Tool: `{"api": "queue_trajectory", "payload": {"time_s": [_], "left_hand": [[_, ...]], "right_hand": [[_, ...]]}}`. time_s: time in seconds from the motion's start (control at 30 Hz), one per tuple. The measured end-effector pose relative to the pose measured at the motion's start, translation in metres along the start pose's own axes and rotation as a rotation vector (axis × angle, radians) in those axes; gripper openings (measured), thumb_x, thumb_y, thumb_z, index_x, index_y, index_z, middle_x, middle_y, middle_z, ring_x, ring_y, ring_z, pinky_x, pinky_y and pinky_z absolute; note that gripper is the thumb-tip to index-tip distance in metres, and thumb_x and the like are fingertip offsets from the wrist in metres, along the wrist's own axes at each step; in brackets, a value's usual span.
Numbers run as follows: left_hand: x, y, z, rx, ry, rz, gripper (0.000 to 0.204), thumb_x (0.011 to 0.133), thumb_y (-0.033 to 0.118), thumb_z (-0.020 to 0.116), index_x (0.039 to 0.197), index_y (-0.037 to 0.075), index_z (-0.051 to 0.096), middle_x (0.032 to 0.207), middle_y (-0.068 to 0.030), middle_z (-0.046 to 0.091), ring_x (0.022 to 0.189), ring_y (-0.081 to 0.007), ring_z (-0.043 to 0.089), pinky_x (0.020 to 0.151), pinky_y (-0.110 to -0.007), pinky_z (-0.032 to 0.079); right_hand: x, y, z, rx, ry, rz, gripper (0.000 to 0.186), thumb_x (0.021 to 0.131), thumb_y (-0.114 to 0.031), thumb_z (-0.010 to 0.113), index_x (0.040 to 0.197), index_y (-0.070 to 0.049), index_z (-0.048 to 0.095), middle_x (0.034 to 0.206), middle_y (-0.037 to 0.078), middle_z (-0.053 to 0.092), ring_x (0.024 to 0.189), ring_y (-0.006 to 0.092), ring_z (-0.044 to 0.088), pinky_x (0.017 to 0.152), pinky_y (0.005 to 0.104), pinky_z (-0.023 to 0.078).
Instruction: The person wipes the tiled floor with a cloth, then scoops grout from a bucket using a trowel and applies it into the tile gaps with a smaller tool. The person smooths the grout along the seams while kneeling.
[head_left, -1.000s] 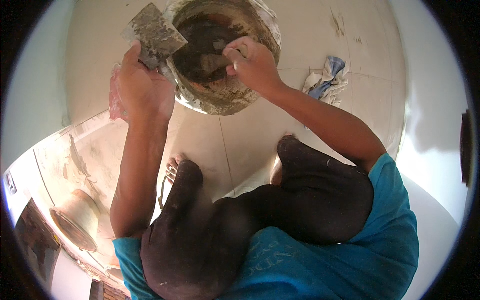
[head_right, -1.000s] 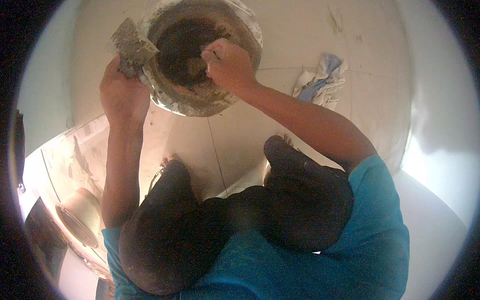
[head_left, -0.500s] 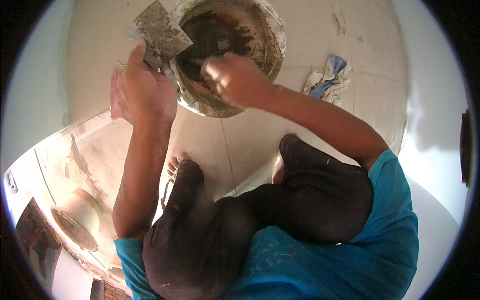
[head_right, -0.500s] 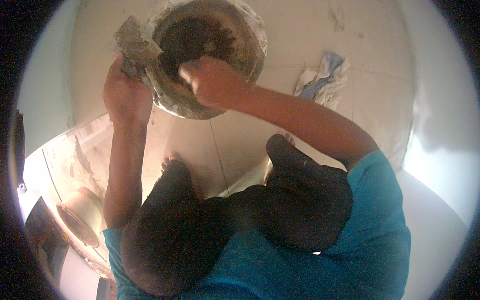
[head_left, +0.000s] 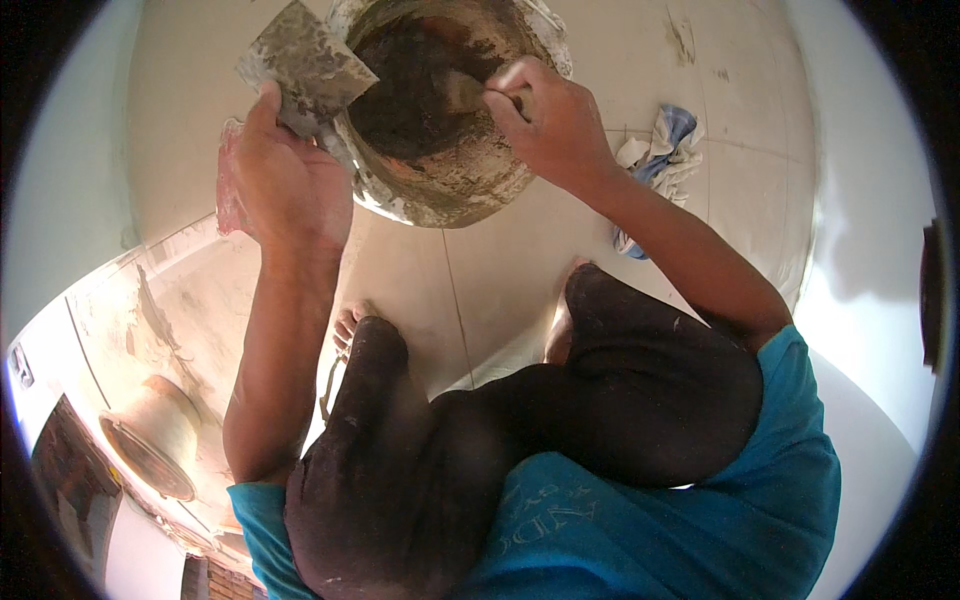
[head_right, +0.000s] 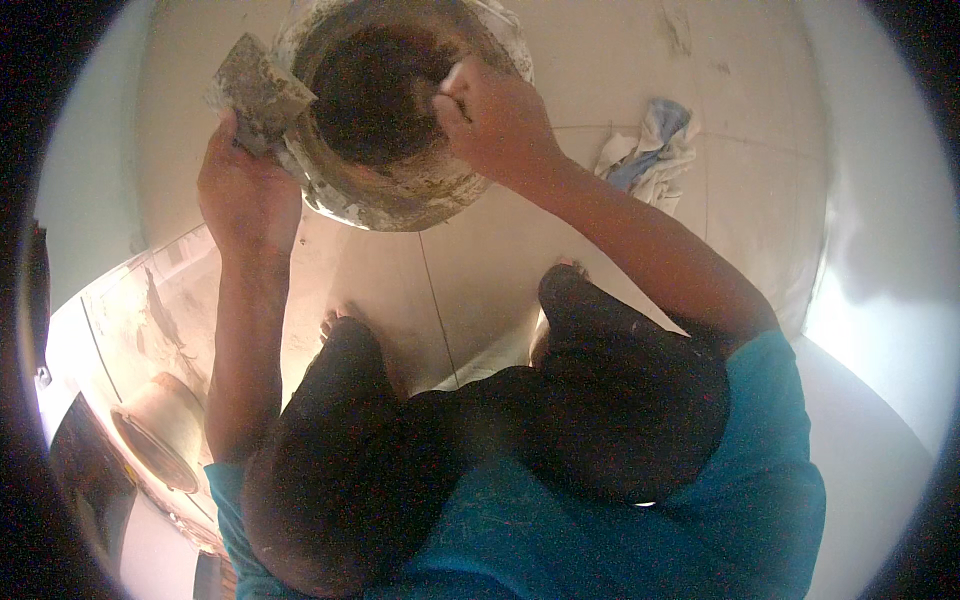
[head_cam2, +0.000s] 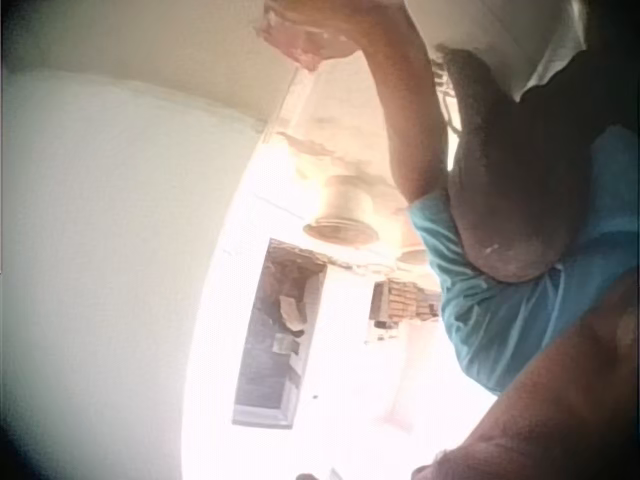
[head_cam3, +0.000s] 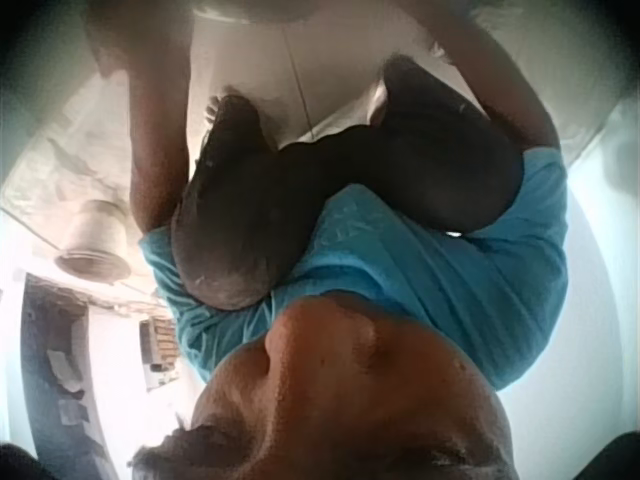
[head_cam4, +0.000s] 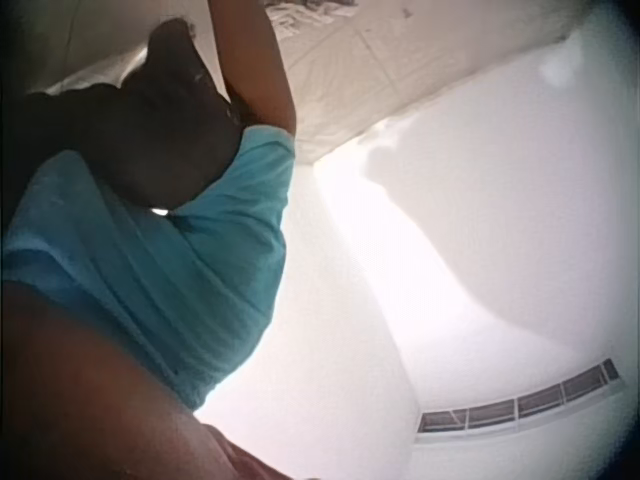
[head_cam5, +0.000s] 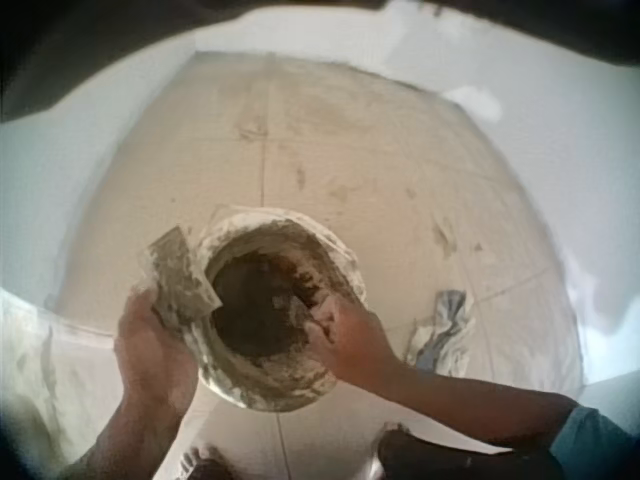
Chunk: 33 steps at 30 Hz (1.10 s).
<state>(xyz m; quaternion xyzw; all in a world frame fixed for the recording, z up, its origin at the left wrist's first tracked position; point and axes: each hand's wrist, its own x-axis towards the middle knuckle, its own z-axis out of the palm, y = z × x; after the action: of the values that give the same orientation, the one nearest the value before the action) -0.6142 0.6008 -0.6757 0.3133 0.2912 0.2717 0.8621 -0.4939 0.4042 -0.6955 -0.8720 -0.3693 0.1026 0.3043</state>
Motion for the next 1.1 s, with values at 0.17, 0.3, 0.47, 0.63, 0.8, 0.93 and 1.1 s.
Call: {"api": "queue_trajectory", "payload": {"time_s": [0.17, 0.3, 0.47, 0.63, 0.8, 0.93, 1.1], "left_hand": [[-0.004, -0.006, -0.008, -0.034, 0.021, -0.009, 0.036, 0.1, 0.017, 0.031, 0.123, -0.006, 0.046, 0.125, -0.0168, 0.054, 0.119, -0.0242, 0.049, 0.105, -0.04, 0.034], [-0.016, -0.008, -0.003, 0.248, 0.063, 0.087, 0.035, 0.1, 0.016, 0.029, 0.124, -0.003, 0.046, 0.126, -0.0164, 0.053, 0.119, -0.0238, 0.049, 0.106, -0.039, 0.034], [-0.017, -0.009, -0.005, -0.148, -0.011, -0.043, 0.035, 0.099, 0.016, 0.031, 0.124, -0.001, 0.048, 0.125, -0.015, 0.054, 0.119, -0.0251, 0.049, 0.106, -0.041, 0.036], [-0.024, -0.009, 0.008, -0.023, 0.041, -0.032, 0.032, 0.098, 0.016, 0.034, 0.123, -0.001, 0.047, 0.123, -0.0131, 0.055, 0.116, -0.0241, 0.05, 0.104, -0.04, 0.037], [-0.018, -0.005, 0.009, -0.01, 0.016, -0.027, 0.037, 0.099, 0.016, 0.031, 0.126, -0.004, 0.045, 0.127, -0.0163, 0.053, 0.119, -0.0275, 0.049, 0.105, -0.043, 0.036], [-0.02, -0.003, 0.008, -0.025, -0.019, -0.054, 0.032, 0.099, 0.017, 0.037, 0.121, -0.002, 0.048, 0.122, -0.0126, 0.056, 0.114, -0.0234, 0.052, 0.102, -0.039, 0.038], [-0.014, -0.003, 0.013, -0.034, 0.01, -0.038, 0.029, 0.099, 0.018, 0.039, 0.118, -0.001, 0.05, 0.118, -0.0109, 0.058, 0.111, -0.0215, 0.054, 0.1, -0.037, 0.04]], "right_hand": [[-0.01, 0.014, 0.002, -0.155, -0.165, 0.035, 0.026, 0.088, -0.022, 0.059, 0.101, 0.0, 0.057, 0.083, 0.019, 0.065, 0.078, 0.0382, 0.064, 0.071, 0.0459, 0.05], [-0.007, 0.003, 0.007, -0.276, -0.513, 0.139, 0.034, 0.091, -0.027, 0.055, 0.104, 0.004, 0.056, 0.086, 0.024, 0.064, 0.084, 0.0413, 0.063, 0.076, 0.0482, 0.048], [-0.018, -0.025, 0.047, 0.273, -0.37, 0.438, 0.036, 0.09, -0.028, 0.055, 0.102, 0.005, 0.06, 0.091, 0.027, 0.064, 0.091, 0.0412, 0.062, 0.079, 0.0484, 0.048], [0.008, -0.02, 0.015, 0.16, -0.298, 0.253, 0.032, 0.087, -0.025, 0.06, 0.099, 0.003, 0.063, 0.09, 0.025, 0.064, 0.089, 0.041, 0.063, 0.077, 0.0477, 0.05], [-0.007, -0.032, 0.038, -0.222, -0.301, -0.126, 0.023, 0.083, -0.019, 0.062, 0.096, -0.001, 0.061, 0.08, 0.024, 0.062, 0.079, 0.0383, 0.066, 0.064, 0.0462, 0.054], [-0.003, -0.026, 0.03, -0.249, -0.305, -0.263, 0.021, 0.081, -0.016, 0.058, 0.095, -0.001, 0.059, 0.089, 0.022, 0.057, 0.07, 0.0354, 0.066, 0.058, 0.0465, 0.055], [0.003, -0.022, 0.043, -0.341, -0.405, -0.271, 0.023, 0.082, -0.017, 0.056, 0.095, 0.0, 0.062, 0.102, 0.018, 0.052, 0.069, 0.0319, 0.066, 0.057, 0.043, 0.055]]}}
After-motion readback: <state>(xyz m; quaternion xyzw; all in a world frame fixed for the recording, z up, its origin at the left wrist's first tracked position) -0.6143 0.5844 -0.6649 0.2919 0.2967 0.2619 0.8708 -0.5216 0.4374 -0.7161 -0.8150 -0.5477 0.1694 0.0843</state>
